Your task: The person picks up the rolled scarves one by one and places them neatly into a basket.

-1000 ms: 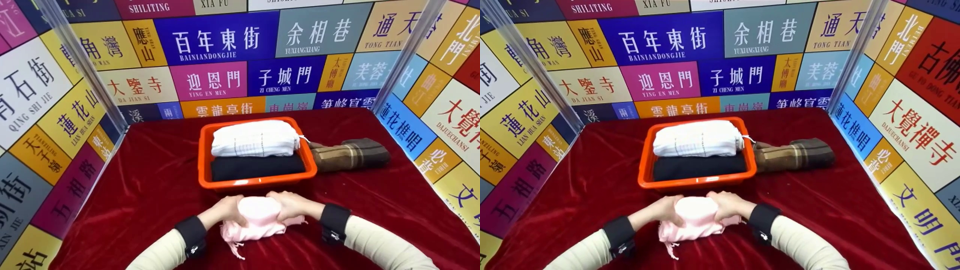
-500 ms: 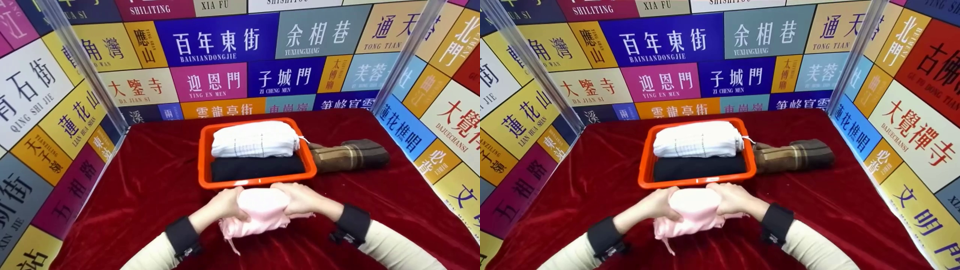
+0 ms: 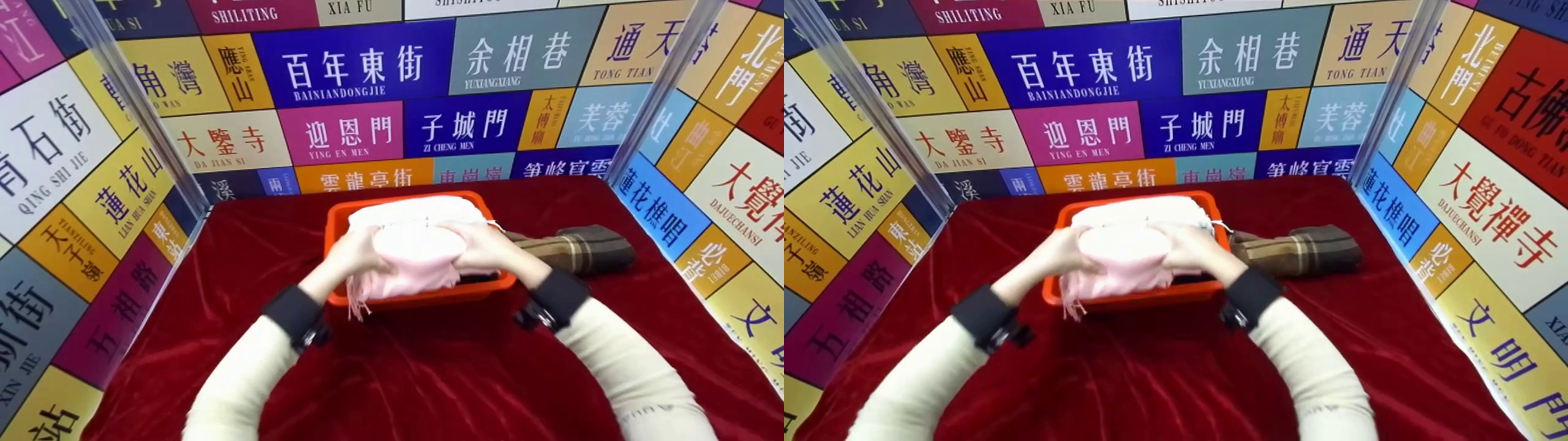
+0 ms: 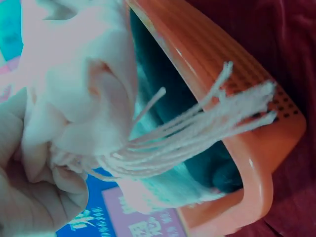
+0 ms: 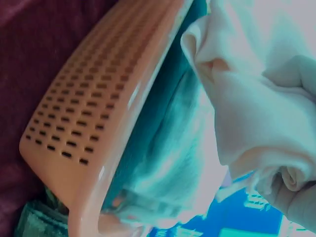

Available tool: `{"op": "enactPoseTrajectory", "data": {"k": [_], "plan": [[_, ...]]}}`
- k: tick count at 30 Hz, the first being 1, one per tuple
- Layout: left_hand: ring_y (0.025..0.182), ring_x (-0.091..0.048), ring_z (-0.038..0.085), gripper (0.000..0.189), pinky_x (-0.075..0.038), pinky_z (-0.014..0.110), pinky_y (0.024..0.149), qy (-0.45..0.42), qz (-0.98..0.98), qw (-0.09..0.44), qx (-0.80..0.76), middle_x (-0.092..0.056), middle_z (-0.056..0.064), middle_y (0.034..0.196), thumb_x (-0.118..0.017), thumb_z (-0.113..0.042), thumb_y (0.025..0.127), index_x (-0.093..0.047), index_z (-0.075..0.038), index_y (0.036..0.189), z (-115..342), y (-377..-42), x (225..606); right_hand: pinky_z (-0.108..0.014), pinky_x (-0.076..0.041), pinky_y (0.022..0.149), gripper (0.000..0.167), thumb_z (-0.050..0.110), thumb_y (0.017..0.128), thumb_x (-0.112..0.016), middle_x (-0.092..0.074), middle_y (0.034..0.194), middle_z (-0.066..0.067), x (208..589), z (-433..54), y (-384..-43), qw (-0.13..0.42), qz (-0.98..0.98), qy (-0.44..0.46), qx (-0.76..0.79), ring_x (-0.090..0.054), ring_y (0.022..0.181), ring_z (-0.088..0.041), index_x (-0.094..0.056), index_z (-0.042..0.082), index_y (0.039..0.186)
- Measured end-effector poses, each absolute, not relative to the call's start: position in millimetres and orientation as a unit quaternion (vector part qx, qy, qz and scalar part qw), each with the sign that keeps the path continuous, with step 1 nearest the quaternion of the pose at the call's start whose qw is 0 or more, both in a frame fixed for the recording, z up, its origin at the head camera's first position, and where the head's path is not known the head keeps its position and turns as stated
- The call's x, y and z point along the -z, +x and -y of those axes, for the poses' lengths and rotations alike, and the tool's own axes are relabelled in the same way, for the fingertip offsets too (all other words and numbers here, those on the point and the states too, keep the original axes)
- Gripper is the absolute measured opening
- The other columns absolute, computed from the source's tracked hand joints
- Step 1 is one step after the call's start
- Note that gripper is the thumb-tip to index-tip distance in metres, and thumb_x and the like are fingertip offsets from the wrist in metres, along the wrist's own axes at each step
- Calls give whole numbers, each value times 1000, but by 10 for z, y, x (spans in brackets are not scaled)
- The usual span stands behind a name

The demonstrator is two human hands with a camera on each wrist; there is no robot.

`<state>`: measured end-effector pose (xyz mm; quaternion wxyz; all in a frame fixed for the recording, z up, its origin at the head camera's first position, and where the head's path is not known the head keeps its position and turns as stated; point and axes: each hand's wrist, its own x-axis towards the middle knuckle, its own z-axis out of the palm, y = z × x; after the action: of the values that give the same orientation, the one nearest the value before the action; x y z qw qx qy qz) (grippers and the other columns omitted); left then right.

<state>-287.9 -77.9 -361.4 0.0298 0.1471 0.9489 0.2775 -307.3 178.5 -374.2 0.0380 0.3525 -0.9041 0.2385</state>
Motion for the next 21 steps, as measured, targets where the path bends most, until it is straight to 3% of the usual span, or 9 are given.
{"op": "enactPoseTrajectory", "data": {"k": [4, 9, 15, 21], "plan": [[89, -60, 24, 62, -50, 40, 74, 140, -960, 2, -243, -64, 7, 103, -85, -28, 55, -58, -10, 108, 747, -3060, 3755, -40, -43, 92, 64, 17, 63, -69, -60, 120, -4, 3886, -1761, -3242, 75, 910, 351, -209, -55, 110, -24, -55, 14, 125], [98, -60, 26, 67, -49, 44, 75, 155, -968, -3, -197, -64, 7, 109, -84, -30, 57, -55, -11, 115, 717, -3086, 3920, -42, -40, 94, 60, 24, 68, -70, -60, 118, -10, 4090, -1823, -3267, 109, 901, 386, -162, -54, 110, -27, -54, 9, 124], [110, -48, 33, 82, -37, 49, 93, 203, -976, -8, -77, -52, 14, 121, -83, -42, 56, -50, -8, 123, 654, -3043, 3835, -50, -32, 97, 77, 34, 63, -78, -49, 124, -17, 4141, -1923, -3262, 120, 887, 434, -104, -43, 115, -34, -47, 5, 127], [116, -41, 33, 92, -34, 50, 95, 290, -956, -4, -44, -45, 13, 127, -79, -50, 58, -40, -10, 132, 586, -3017, 3802, -51, -31, 100, 90, 48, 68, -73, -37, 136, -21, 4090, -1867, -3236, 89, 882, 457, -67, -36, 124, -36, -35, 4, 137]]}}
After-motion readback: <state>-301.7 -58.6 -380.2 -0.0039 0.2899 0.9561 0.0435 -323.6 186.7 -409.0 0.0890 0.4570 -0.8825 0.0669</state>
